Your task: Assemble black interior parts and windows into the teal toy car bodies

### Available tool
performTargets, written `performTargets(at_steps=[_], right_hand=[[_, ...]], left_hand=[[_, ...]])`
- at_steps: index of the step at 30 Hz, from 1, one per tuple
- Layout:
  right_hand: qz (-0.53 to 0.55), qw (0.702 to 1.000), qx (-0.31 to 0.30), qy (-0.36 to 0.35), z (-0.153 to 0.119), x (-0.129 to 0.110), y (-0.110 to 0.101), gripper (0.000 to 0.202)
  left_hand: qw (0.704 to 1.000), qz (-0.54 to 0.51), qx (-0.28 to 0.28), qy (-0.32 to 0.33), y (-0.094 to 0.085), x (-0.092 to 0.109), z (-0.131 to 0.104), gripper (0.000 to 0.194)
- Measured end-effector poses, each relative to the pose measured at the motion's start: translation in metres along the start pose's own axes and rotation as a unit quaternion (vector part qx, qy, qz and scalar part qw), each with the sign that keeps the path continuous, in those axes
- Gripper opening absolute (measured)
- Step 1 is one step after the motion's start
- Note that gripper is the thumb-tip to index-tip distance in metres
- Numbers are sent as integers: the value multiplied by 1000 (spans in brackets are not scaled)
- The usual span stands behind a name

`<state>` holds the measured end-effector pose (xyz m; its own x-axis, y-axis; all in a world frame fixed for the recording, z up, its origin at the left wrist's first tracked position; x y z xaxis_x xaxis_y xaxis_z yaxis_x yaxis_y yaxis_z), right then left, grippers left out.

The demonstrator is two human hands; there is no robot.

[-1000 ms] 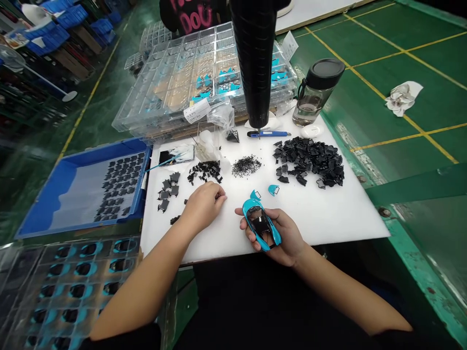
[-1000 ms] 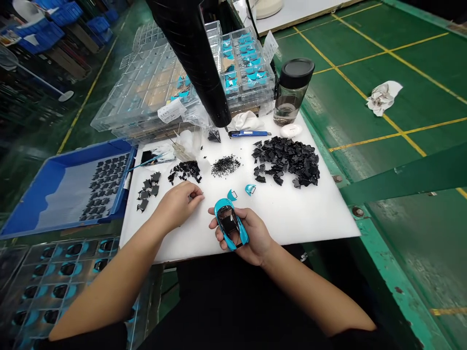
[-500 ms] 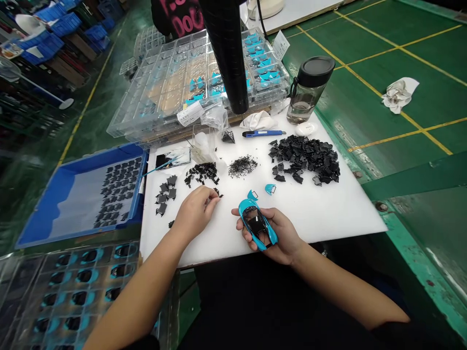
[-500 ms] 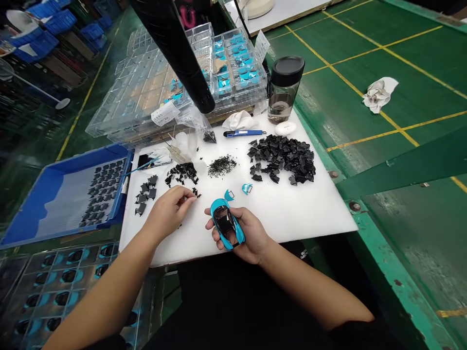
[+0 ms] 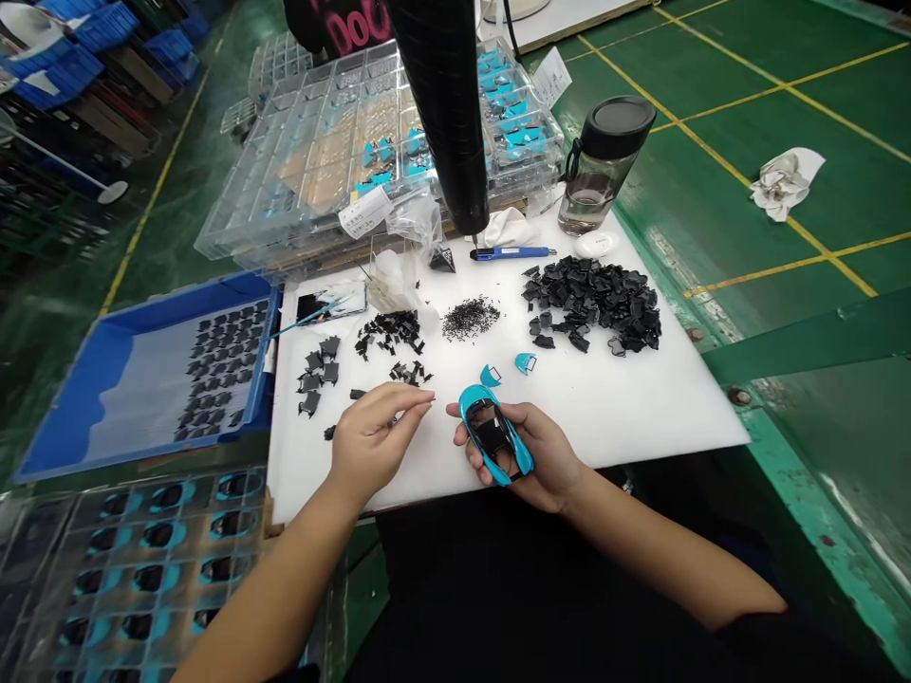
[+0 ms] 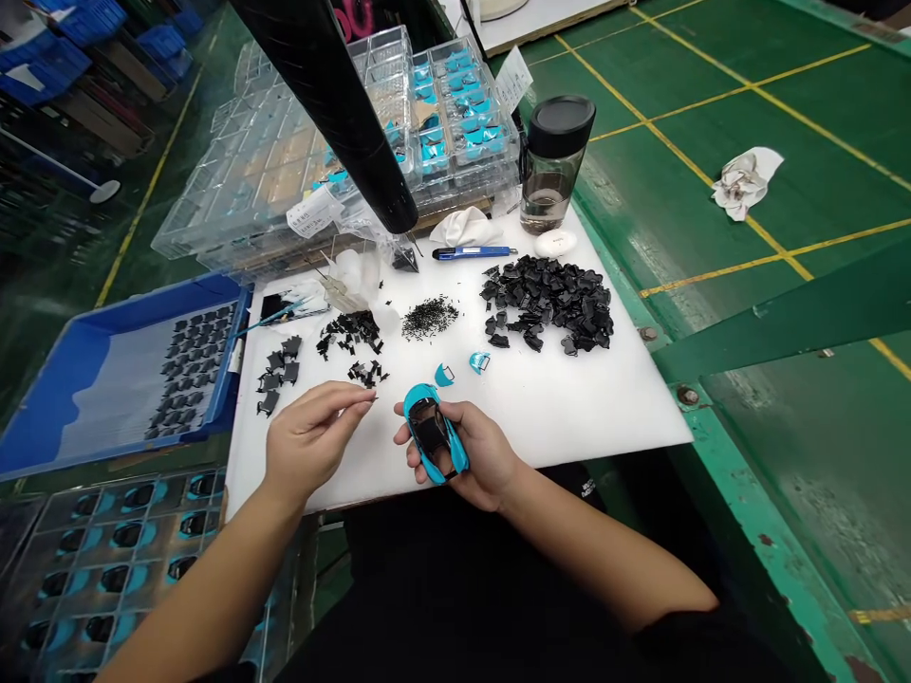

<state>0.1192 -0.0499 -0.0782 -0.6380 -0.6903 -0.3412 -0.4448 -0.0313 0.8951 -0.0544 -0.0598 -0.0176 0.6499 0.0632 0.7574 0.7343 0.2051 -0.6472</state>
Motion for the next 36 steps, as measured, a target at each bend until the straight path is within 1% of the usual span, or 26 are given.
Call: performTargets(at_steps=[3, 5, 7, 9, 12, 16, 19, 21, 23, 25, 27, 29, 30, 31, 33, 34, 35, 36], right_hand=[[-29, 1000, -11, -1, 0, 1, 1, 42], [-56, 998, -19, 6, 0, 3, 0, 41], [-80, 997, -21, 12, 0, 5, -2, 41], [-92, 996, -19, 10, 0, 7, -3, 41], [-99, 995, -20, 6, 0, 9, -5, 39], [-101, 995, -27, -5, 2, 10, -5, 38], [-97, 995, -30, -5, 2, 9, -5, 38], [-89, 995, -33, 1, 2, 9, -4, 38], [-73, 997, -39, 7, 2, 7, -4, 38], [-50, 997, -57, 29, 1, 7, -2, 39], [-23, 995, -79, 61, 0, 7, -1, 40], [-3, 991, -92, 94, -1, 7, 0, 42], [-2, 990, -93, 106, -1, 7, 0, 43], [-12, 989, -92, 117, -3, 6, 0, 43], [-76, 988, -80, 113, -6, 3, 1, 43], [-133, 985, -70, 88, -8, -2, 1, 42], [-209, 975, -60, 44, -10, -8, 2, 42], [-298, 953, -52, -19, -13, -16, 3, 42]], left_hand=[[993, 14, 7, 116, 3, 17, -4, 20], [979, 32, -8, 200, 9, 27, -7, 28], [963, 62, -29, 262, 15, 34, -9, 32], [949, 92, -37, 298, 21, 37, -8, 29], [937, 121, -28, 328, 24, 38, -8, 26], [925, 157, -34, 345, 26, 37, -11, 33], [924, 171, -64, 336, 26, 40, -11, 36], [932, 153, -86, 318, 24, 42, -10, 36], [947, 114, -109, 278, 19, 42, -6, 38], [966, 67, -141, 207, 14, 36, 2, 43], [969, 21, -213, 120, 14, 24, 8, 57], [951, -36, -301, 53, 19, 12, 11, 69], [939, -69, -334, 33, 22, 7, 11, 69], [930, -104, -353, 20, 24, 3, 11, 66], [919, -170, -356, 6, 26, -3, 12, 63], [917, -192, -350, -4, 27, -5, 13, 65], [915, -208, -345, -14, 27, -7, 13, 68], [916, -215, -338, -26, 27, -9, 13, 71]])
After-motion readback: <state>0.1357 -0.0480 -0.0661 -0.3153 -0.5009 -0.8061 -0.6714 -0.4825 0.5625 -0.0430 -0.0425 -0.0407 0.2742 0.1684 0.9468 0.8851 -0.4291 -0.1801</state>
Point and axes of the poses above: each hand's wrist, its own z-axis towards the middle knuckle, its own y-axis out of the palm, x = y × z, the point moved 5 cm from there along z, towards the middle knuckle, and after that the axes turned 14 degrees about -y, right-handed, at the moved point
